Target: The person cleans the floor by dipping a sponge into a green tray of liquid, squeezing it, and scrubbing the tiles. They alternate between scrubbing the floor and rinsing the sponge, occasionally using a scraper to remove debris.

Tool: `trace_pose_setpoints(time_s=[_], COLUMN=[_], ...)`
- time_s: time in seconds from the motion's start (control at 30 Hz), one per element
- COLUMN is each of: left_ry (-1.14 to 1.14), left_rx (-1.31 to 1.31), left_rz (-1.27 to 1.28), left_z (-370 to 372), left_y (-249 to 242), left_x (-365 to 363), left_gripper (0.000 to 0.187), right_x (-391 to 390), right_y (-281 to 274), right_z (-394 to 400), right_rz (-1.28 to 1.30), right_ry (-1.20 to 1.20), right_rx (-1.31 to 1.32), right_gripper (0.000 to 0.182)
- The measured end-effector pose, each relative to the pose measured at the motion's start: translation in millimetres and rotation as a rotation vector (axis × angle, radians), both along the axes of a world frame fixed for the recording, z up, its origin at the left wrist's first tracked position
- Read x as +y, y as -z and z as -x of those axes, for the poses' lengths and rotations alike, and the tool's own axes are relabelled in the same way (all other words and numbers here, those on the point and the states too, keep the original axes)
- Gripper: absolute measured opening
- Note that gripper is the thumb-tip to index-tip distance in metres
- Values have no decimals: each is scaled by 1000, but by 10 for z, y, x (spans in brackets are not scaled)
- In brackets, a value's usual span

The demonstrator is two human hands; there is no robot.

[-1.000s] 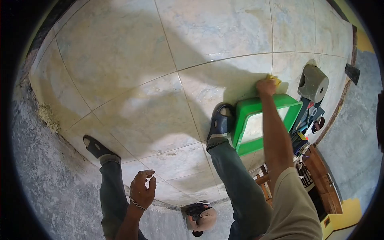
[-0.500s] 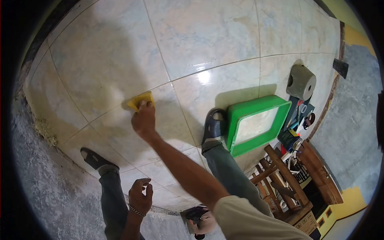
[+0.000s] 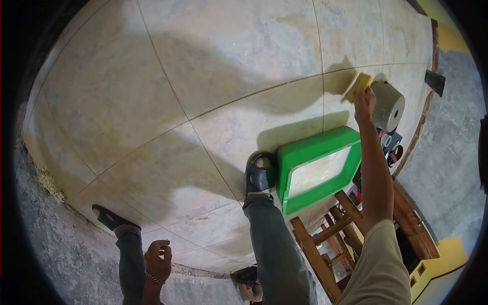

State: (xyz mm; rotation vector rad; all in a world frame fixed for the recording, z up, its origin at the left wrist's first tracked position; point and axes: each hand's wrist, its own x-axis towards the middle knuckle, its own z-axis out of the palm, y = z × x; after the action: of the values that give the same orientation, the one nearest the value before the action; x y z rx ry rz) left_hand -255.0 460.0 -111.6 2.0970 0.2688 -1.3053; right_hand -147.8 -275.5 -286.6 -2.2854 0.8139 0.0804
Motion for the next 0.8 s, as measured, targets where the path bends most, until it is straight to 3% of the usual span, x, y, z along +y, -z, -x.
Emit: trace_pose_setpoints(time_s=[0.07, 0.13, 0.17, 0.27, 0.37, 0.47, 0.53, 0.6, 0.67, 0.73, 0.8], left_ry=[-32, -33, -19, -10, -92, -86, -47, -53, -60, -46, -34], left_rx=[16, -6, -20, -49, -23, -39, -45, -35, -24, -7, -14], left_rz=[-52, -60, -53, -28, -36, -15, -18, -10, -7, 3, 14], left_z=[-42, -123, -167, -196, -147, -61, 41, 103, 87, 128, 128], left_y=[17, 7, -15, 15, 65, 137, 200, 234, 217, 221, 225], left_x=[-35, -128, -185, -253, -338, -383, -394, -415, -458, -422, -333], left_gripper=[11, 11, 11, 9, 8, 9, 10, 9, 9, 9, 9], right_x=[-119, 73, 112, -938, 245, 1549, 2383, 2965, 3449, 3759, 3897], right_y=[421, 729, 770, 1857, 1439, 1228, 928, 650, 726, 651, 342], right_z=[-6, -31, -65, 10, -1239, -1899, -1773, -1371, -766, -235, -7], right_rz=[65, 1036, 713, 1372, 1033, 777, 741, 490, 274, -89, -229], right_ry=[81, -62, 108, -438, -404, -594, -832, -959, -1020, -1142, -1038], right_rx=[46, 132, 111, 181, -233, -172, -334, -253, -424, -369, -320], right_gripper=[30, 39, 50, 55, 36, 43, 64, 57, 59, 52, 46])
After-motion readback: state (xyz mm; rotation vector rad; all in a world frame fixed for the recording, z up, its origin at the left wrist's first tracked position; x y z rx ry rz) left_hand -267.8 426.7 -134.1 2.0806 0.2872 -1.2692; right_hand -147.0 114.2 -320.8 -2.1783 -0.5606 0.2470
